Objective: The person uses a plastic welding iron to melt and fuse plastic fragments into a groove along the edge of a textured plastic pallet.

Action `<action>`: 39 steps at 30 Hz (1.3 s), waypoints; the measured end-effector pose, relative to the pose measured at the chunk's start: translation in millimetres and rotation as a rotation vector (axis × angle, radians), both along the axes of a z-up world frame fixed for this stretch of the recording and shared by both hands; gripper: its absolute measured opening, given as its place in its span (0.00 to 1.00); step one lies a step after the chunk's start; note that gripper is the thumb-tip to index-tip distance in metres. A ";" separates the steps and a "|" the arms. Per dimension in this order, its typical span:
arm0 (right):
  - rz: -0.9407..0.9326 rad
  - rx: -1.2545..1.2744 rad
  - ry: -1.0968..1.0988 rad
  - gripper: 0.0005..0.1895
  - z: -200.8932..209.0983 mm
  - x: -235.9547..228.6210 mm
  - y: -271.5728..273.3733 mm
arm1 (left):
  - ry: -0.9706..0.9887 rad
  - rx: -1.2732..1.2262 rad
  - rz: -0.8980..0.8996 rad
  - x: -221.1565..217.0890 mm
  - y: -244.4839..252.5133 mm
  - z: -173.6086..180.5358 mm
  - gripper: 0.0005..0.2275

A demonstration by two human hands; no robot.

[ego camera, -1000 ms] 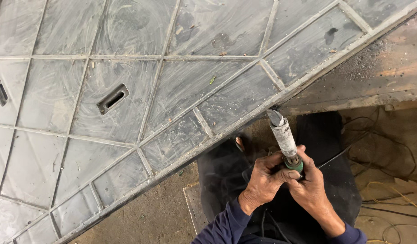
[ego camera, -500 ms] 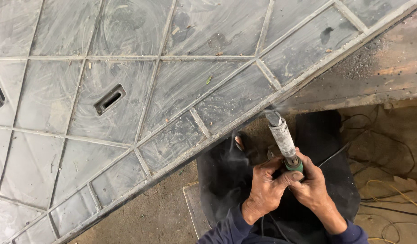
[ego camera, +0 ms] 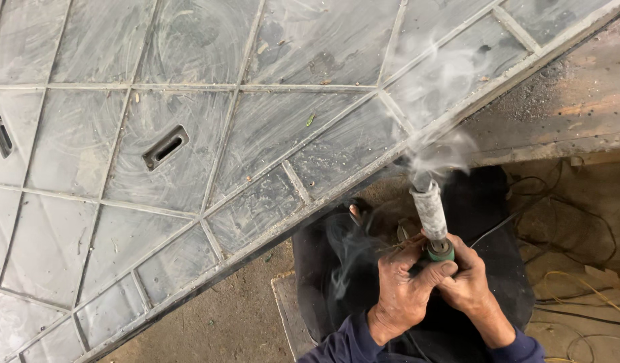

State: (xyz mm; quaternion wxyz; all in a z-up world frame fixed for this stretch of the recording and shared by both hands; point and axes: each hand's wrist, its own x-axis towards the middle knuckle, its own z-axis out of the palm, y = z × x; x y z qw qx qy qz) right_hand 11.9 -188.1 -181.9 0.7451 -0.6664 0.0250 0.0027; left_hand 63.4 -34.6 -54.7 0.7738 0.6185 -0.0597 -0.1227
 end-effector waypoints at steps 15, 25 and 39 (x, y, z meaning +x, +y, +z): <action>0.017 -0.069 0.113 0.35 15.4 -14.0 1.7 | -0.007 0.050 -0.011 -2.5 13.1 15.9 0.11; -0.029 -0.116 0.367 0.38 54.6 -46.3 -2.9 | 0.241 -0.185 -0.134 -22.0 20.3 23.4 0.16; 0.062 -0.183 0.120 0.39 75.7 -58.9 5.0 | 0.237 -0.215 -0.089 -30.7 35.7 34.0 0.17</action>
